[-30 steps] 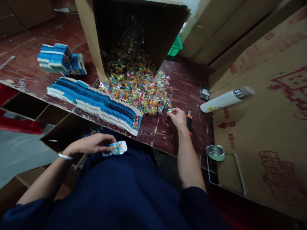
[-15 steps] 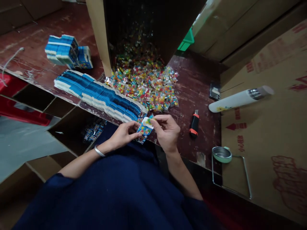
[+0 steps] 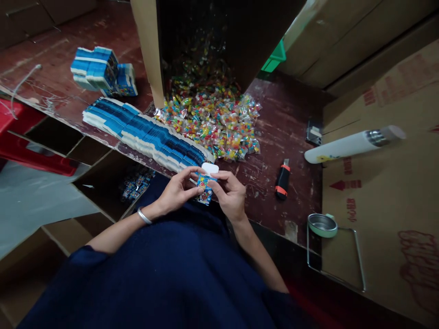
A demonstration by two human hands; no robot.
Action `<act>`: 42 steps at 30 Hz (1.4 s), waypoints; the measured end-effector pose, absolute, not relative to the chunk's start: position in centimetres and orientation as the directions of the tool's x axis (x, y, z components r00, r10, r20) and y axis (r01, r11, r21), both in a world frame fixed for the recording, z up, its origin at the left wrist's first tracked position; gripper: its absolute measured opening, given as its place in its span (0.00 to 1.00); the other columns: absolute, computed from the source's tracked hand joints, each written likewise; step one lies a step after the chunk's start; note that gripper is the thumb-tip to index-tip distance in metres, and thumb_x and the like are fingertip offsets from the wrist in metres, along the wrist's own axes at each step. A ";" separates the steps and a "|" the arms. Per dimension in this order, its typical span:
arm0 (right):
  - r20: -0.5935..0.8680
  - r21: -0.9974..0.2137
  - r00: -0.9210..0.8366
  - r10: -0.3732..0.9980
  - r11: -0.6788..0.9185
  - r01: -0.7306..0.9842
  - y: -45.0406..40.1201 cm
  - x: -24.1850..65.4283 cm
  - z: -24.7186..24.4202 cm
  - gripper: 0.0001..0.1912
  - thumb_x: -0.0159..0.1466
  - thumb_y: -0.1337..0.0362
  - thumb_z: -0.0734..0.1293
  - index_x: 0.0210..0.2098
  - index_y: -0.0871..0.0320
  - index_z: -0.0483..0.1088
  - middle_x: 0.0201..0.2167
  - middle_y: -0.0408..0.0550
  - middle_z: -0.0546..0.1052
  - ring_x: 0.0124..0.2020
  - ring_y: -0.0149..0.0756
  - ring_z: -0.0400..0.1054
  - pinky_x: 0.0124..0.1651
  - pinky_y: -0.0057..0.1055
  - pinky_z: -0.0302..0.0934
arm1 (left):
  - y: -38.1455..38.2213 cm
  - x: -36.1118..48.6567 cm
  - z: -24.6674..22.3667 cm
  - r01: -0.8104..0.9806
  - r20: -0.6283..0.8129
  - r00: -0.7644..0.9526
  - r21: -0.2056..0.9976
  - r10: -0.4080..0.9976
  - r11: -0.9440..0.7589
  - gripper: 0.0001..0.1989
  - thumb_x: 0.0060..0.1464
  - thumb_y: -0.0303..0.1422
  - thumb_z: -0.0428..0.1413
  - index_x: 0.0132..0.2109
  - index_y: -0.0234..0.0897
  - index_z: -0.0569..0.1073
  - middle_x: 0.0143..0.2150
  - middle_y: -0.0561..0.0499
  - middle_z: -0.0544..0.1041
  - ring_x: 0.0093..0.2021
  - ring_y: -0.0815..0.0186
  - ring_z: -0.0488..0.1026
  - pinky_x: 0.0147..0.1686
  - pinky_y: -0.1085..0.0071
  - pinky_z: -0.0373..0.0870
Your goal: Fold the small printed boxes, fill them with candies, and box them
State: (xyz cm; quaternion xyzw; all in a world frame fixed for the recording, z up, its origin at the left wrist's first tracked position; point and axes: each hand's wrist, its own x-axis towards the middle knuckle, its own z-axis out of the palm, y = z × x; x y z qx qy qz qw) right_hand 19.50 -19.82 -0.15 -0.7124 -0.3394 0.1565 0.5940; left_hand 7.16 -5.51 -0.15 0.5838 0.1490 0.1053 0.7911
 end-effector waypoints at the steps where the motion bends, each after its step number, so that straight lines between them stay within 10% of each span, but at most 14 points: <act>1: 0.213 -0.938 0.713 0.667 -0.065 0.341 -19.8 19.3 -0.4 0.09 0.67 0.53 0.71 0.39 0.51 0.76 0.42 0.47 0.81 0.41 0.40 0.78 0.44 0.37 0.74 | -5.5 7.1 -0.2 0.009 -0.115 0.937 0.952 0.330 0.306 0.22 0.53 0.37 0.68 0.51 0.38 0.71 0.43 0.51 0.73 0.34 0.71 0.73 0.35 0.74 0.74; 23: -0.080 -0.993 0.627 0.775 -0.114 0.015 -17.9 21.9 0.3 0.14 0.55 0.53 0.79 0.29 0.56 0.76 0.28 0.44 0.79 0.30 0.34 0.73 0.35 0.32 0.69 | -5.1 6.2 -0.6 0.007 -0.029 0.945 0.998 0.325 0.067 0.25 0.58 0.30 0.62 0.60 0.41 0.65 0.47 0.47 0.75 0.38 0.65 0.77 0.40 0.68 0.78; 29: 0.132 -0.967 0.597 0.791 -0.030 0.254 -18.1 20.7 1.1 0.16 0.66 0.53 0.71 0.26 0.55 0.76 0.35 0.46 0.80 0.38 0.38 0.75 0.48 0.39 0.70 | -5.3 6.4 -1.0 -0.013 -0.020 0.932 0.996 0.362 0.088 0.17 0.58 0.34 0.63 0.54 0.38 0.73 0.48 0.46 0.77 0.41 0.65 0.77 0.41 0.69 0.78; 33: 0.167 -0.938 0.529 0.832 -0.031 0.345 -19.0 20.7 0.4 0.13 0.70 0.51 0.67 0.42 0.51 0.79 0.49 0.50 0.79 0.51 0.43 0.75 0.53 0.42 0.71 | -4.2 5.7 -0.6 0.023 -0.048 0.920 0.997 0.388 0.069 0.16 0.58 0.36 0.63 0.51 0.37 0.73 0.47 0.47 0.77 0.38 0.67 0.77 0.39 0.70 0.78; 42: 0.244 -0.591 0.465 0.851 -0.249 0.767 -20.6 21.5 -4.7 0.16 0.62 0.62 0.75 0.48 0.53 0.73 0.54 0.56 0.79 0.57 0.53 0.73 0.60 0.54 0.68 | 5.0 -1.9 2.4 0.476 -0.082 0.831 0.616 0.550 -0.628 0.18 0.61 0.35 0.58 0.58 0.43 0.74 0.53 0.44 0.76 0.52 0.52 0.75 0.55 0.54 0.71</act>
